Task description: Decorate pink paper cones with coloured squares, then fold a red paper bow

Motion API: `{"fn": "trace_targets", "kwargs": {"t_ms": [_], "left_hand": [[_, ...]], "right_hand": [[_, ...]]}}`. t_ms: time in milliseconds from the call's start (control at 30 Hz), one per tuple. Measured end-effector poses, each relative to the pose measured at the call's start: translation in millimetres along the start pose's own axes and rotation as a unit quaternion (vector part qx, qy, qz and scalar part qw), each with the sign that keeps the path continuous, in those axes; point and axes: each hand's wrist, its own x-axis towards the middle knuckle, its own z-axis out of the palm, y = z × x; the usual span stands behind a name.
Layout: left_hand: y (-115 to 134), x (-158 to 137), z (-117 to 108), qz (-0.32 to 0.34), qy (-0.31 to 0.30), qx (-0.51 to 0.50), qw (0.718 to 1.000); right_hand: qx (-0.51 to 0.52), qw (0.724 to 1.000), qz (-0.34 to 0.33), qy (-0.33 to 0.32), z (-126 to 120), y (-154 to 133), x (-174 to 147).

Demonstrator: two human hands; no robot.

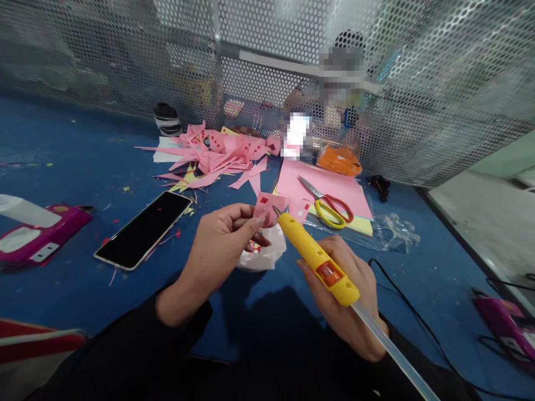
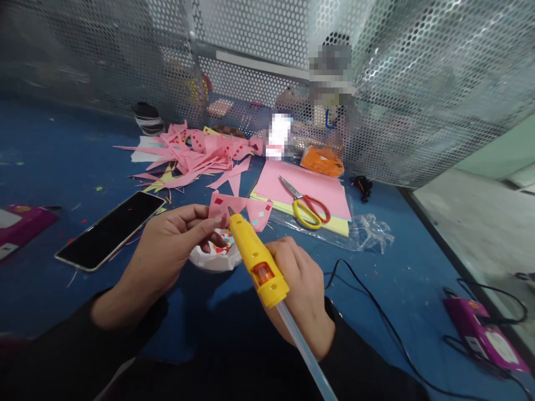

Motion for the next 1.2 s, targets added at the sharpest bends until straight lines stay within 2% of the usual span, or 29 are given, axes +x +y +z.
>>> {"fn": "trace_targets", "kwargs": {"t_ms": [200,367,533,600,700,767,833,900,967,1033,1100,1200], "left_hand": [[-0.6,1.0,-0.2,0.01,0.004,-0.002,1.0],[-0.6,1.6,-0.3,-0.001,0.011,0.0,1.0],[0.4,3.9,-1.6,-0.002,0.022,-0.003,1.0],[0.2,5.8,-2.0,-0.005,0.031,-0.006,1.0],[-0.9,8.9,-3.0,-0.015,0.044,-0.023,0.999],[-1.5,10.3,-4.4,-0.024,0.05,-0.043,0.998],[-1.8,11.1,-6.7,-0.026,0.053,-0.058,0.997],[-1.9,11.4,-9.2,-0.018,0.064,-0.068,0.995],[-2.0,11.7,-11.2,-0.005,0.085,-0.073,0.994],[-2.0,11.9,-12.6,0.002,0.108,-0.078,0.991],[-2.1,11.8,-13.5,0.0,0.122,-0.08,0.989],[-2.9,10.8,-15.0,-0.003,0.137,-0.079,0.987]], "right_hand": [[0.033,0.999,0.001,-0.028,0.1,-1.2,-1.2],[0.163,0.984,0.047,-0.051,-6.4,-0.9,-3.7],[0.201,0.969,0.142,0.022,-14.0,12.8,-2.3],[0.165,0.965,0.2,0.044,-18.6,30.2,1.8],[0.091,0.948,0.294,0.081,-28.9,75.5,7.4],[0.056,0.946,0.308,0.082,-37.9,113.9,8.2],[-0.053,0.945,0.31,0.093,-48.4,150.5,6.7],[-0.188,0.923,0.33,0.055,-59.1,178.3,4.2],[-0.293,0.878,0.378,-0.017,-68.2,194.6,1.7],[-0.348,0.838,0.407,-0.102,-74.5,201.6,-0.5],[-0.363,0.822,0.408,-0.162,-77.7,203.5,-2.5],[-0.364,0.818,0.394,-0.205,-78.6,204.4,-4.6]]}}
